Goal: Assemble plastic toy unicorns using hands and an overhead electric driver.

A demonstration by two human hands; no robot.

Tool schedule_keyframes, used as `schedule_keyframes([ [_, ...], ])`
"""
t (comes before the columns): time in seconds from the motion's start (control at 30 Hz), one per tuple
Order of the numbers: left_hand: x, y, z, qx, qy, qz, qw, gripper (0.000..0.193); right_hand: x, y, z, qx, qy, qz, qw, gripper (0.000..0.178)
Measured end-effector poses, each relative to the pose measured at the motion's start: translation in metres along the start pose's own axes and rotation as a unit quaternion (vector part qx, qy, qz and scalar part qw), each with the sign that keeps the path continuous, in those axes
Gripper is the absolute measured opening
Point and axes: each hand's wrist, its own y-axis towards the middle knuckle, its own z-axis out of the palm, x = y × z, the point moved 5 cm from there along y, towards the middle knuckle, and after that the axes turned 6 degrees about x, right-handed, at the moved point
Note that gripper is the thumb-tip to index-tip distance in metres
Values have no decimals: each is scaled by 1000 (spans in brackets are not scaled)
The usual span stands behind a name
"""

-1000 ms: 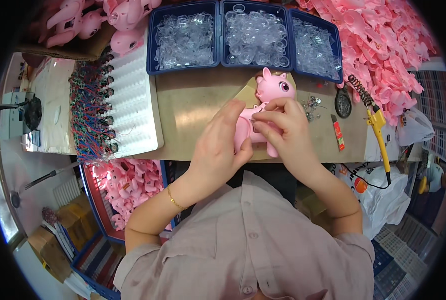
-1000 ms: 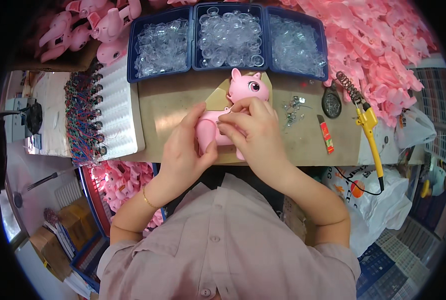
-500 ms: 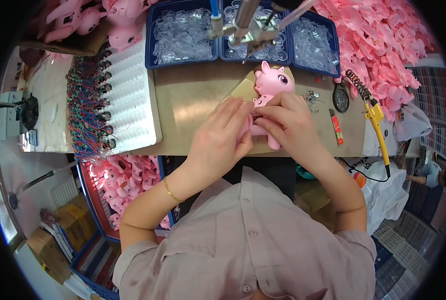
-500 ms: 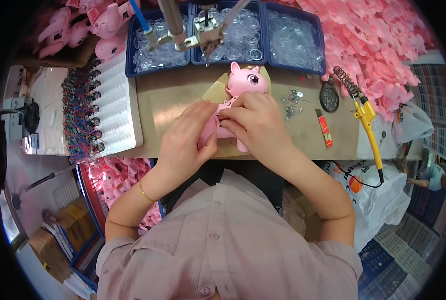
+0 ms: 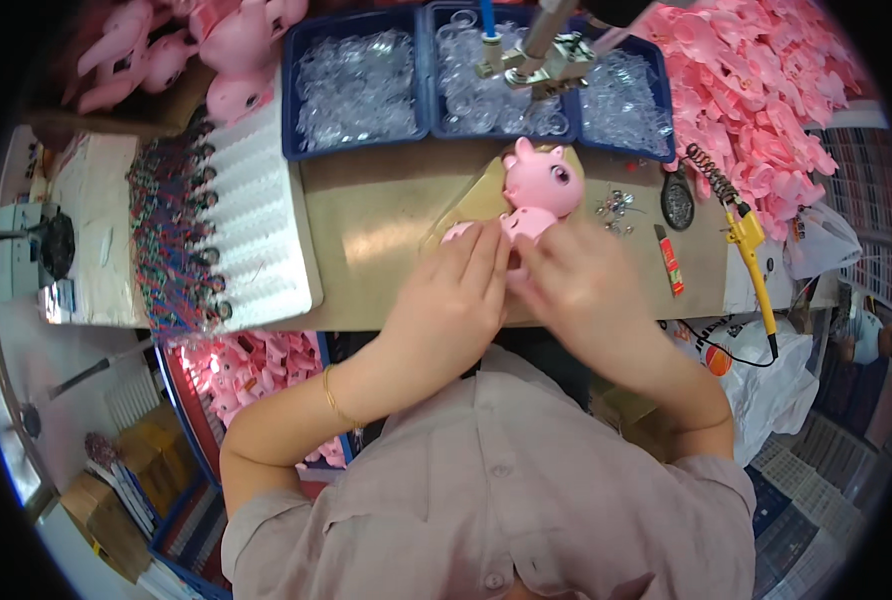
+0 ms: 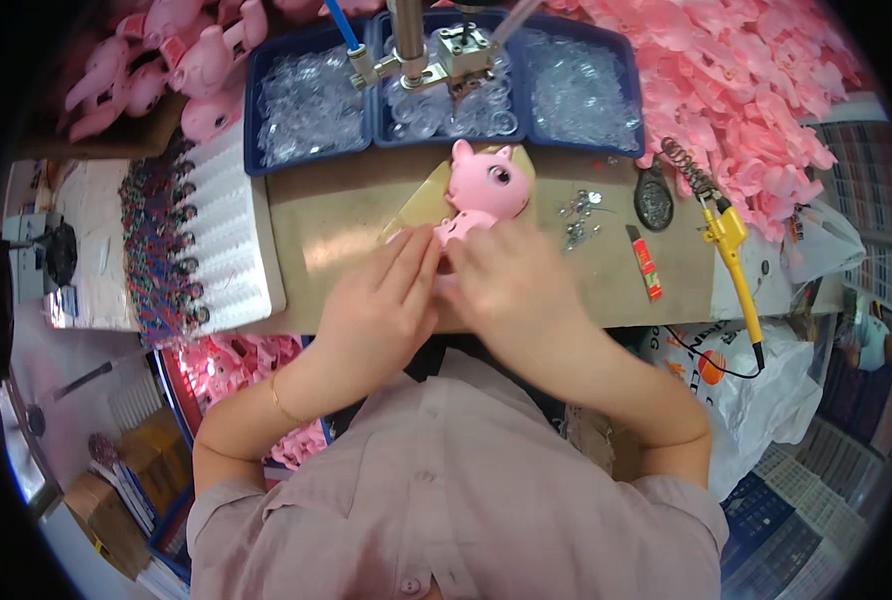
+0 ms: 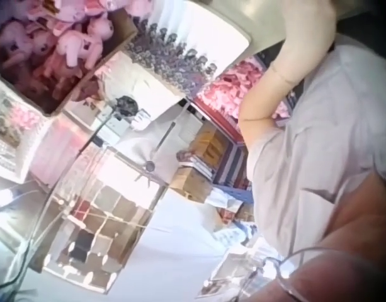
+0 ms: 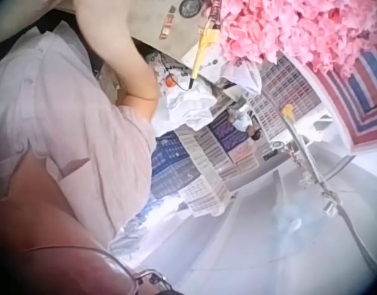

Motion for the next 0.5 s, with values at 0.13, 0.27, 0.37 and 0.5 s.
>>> schedule_keyframes([
  [0.13, -7, 3, 4, 73, 123, 48, 989, 51, 15, 8, 7, 77, -142, -59, 985, 22],
  [0.27, 6, 4, 1, 41, 10, 36, 998, 52, -45, 8, 8, 94, 187, 7, 978, 19],
  [0.37, 2, 9, -8, 41, -42, -16, 998, 51, -131, 12, -2, -59, 327, 254, 908, 20],
  [0.5, -9, 34, -5, 113, 2, -25, 993, 53, -172, 52, -10, -104, -31, 154, 982, 18],
])
